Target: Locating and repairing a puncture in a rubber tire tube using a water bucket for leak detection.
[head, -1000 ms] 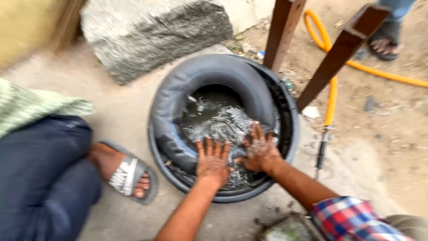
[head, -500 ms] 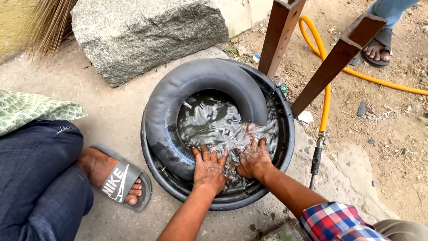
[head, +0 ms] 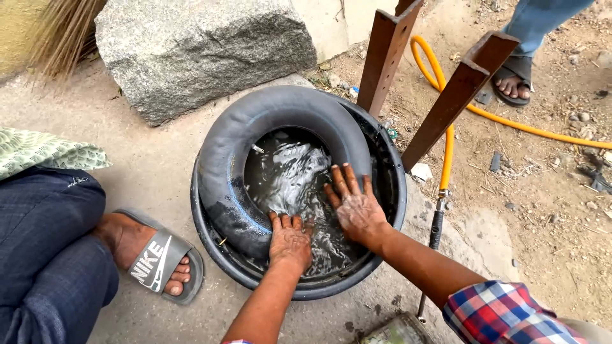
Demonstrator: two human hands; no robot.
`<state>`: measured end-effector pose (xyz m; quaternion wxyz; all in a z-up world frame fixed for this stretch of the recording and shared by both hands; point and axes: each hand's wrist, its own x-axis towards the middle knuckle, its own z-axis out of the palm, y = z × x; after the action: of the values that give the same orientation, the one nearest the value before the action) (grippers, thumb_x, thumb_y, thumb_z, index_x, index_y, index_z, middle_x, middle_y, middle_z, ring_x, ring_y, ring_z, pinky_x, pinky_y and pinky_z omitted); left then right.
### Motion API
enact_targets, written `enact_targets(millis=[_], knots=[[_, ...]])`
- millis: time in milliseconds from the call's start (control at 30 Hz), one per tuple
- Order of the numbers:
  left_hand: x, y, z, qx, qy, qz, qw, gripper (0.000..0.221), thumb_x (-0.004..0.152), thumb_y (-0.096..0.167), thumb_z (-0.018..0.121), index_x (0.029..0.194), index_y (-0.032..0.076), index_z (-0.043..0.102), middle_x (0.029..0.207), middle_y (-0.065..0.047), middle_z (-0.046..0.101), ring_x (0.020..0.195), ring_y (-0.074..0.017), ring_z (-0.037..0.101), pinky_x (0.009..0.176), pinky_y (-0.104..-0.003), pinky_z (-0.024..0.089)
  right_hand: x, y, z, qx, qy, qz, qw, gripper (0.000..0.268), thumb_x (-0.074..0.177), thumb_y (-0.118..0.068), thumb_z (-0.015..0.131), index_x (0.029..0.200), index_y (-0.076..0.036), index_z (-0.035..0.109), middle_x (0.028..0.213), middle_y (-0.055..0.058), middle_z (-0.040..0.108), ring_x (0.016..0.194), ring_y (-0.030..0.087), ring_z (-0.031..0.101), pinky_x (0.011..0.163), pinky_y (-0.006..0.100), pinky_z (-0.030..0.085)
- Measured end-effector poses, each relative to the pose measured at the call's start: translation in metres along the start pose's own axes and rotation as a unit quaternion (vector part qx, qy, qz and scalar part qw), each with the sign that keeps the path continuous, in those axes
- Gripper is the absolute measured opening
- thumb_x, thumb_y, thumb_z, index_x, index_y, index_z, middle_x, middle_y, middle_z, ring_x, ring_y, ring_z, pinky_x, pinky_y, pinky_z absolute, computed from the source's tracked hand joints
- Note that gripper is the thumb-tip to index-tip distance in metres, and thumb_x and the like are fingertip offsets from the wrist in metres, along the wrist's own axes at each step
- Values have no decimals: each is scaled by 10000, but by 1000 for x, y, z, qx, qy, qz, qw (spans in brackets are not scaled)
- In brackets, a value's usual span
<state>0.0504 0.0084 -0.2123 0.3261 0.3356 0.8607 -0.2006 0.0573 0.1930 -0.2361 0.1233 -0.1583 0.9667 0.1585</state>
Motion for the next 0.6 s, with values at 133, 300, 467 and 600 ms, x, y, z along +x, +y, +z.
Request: enact_targets(millis=[133, 300, 467, 600], knots=[[-9, -6, -8, -41, 1, 3, 999, 650, 1031, 247, 432, 1649, 212, 234, 1607, -145, 370, 1465, -411, 319, 1164, -687, 122, -5, 9, -61, 63, -123, 52, 989, 990, 881, -439, 679, 1644, -182, 102, 1672, 269, -93, 1564, 443, -62, 1208, 641, 158], [-34, -35, -28, -35, -38, -2, 999, 672, 1014, 400, 458, 1636, 325, 217, 1639, -140, 311, 1501, -373, 271, 1196, -660, 53, -13, -4, -82, 190, -246, 66, 948, 1102, 876, -678, 639, 1649, -183, 30, 1687, 255, -157, 1570, 418, -135, 1232, 615, 132], [-38, -42, -23, -17, -47, -54, 997, 558, 1097, 291, 375, 1628, 357, 215, 1700, -146, 206, 1570, -462, 101, 1195, -718, -85, -13, -35, -84, 227, -254, 97, 935, 1108, 883, -729, 592, 1660, -149, 57, 1682, 285, -142, 1554, 473, -138, 1193, 733, 48], [-54, -16, -47, -87, -105, -30, 990, 911, 979, 538, 536, 1635, 111, 70, 1714, -134, 34, 1554, -427, -74, 1145, -676, -136, -12, -43, -75, 245, -274, 111, 923, 1067, 907, -693, 585, 1656, -126, 80, 1676, 293, -145, 1548, 483, -147, 1180, 751, 39]])
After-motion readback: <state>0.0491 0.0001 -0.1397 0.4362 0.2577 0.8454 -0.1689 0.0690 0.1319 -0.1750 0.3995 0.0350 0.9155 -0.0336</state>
